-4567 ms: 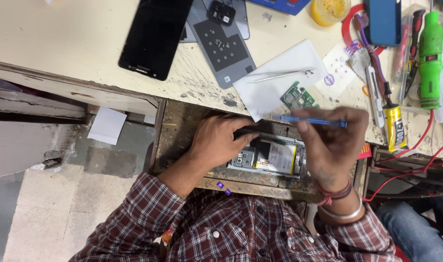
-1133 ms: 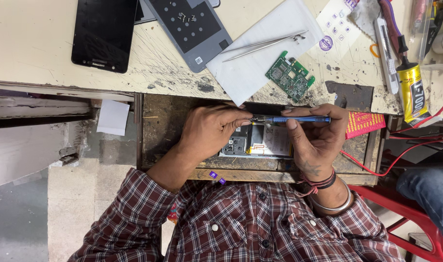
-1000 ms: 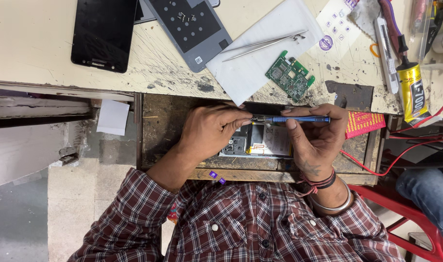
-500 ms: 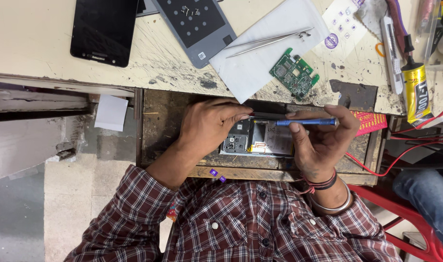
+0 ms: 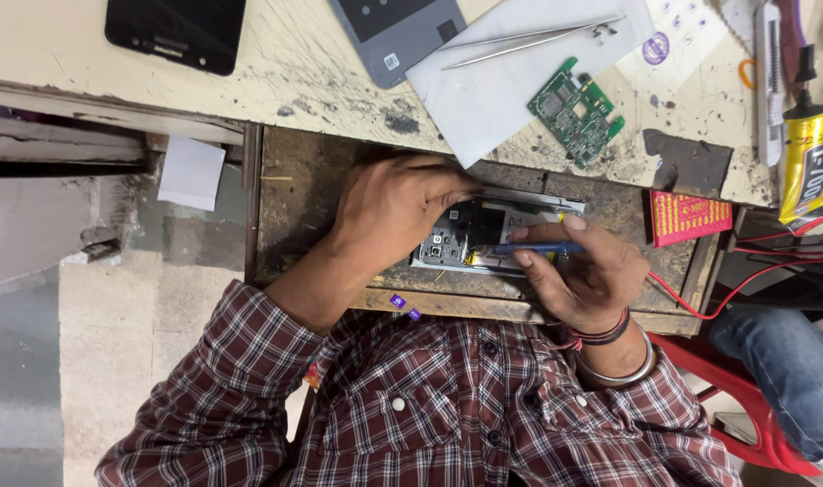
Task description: The person disassembles a smartphone on a repair bench, removing its back cover and internal components. They power on a replacement phone assembly to test its display, then use a screwdriver to unscrew and adjust parts inside the phone chassis.
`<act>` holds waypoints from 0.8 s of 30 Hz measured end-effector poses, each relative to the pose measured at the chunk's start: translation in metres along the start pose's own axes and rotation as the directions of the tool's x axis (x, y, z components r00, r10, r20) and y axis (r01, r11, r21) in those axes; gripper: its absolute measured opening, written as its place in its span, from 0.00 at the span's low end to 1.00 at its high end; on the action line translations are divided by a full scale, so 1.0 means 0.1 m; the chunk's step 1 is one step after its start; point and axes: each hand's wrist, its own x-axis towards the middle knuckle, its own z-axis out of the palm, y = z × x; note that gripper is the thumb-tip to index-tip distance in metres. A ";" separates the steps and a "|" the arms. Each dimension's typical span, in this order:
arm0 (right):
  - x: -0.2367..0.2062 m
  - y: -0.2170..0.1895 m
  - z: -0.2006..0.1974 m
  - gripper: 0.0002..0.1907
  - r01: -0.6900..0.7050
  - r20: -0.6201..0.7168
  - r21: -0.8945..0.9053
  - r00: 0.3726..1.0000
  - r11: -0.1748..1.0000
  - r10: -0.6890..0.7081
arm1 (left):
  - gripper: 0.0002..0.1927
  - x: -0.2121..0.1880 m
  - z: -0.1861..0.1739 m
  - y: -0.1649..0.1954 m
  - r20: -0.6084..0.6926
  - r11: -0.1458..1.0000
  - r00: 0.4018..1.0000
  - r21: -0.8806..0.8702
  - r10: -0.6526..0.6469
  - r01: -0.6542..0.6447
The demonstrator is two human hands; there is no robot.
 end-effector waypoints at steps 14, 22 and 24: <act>0.14 -0.05 -0.06 0.35 0.136 0.124 0.025 0.983 0.990 -0.138 | 0.12 0.00 0.00 0.01 -0.024 0.999 0.999 -0.026 0.027 -0.028; 0.26 -0.10 -0.05 0.28 0.255 0.186 0.013 0.949 0.967 -0.253 | 0.08 0.02 0.02 0.02 -0.046 0.996 0.998 -0.078 0.036 -0.039; 0.33 -0.14 -0.06 0.24 0.271 0.216 0.084 0.934 0.959 -0.283 | 0.07 0.02 0.03 0.01 -0.036 0.996 0.999 -0.073 0.040 -0.042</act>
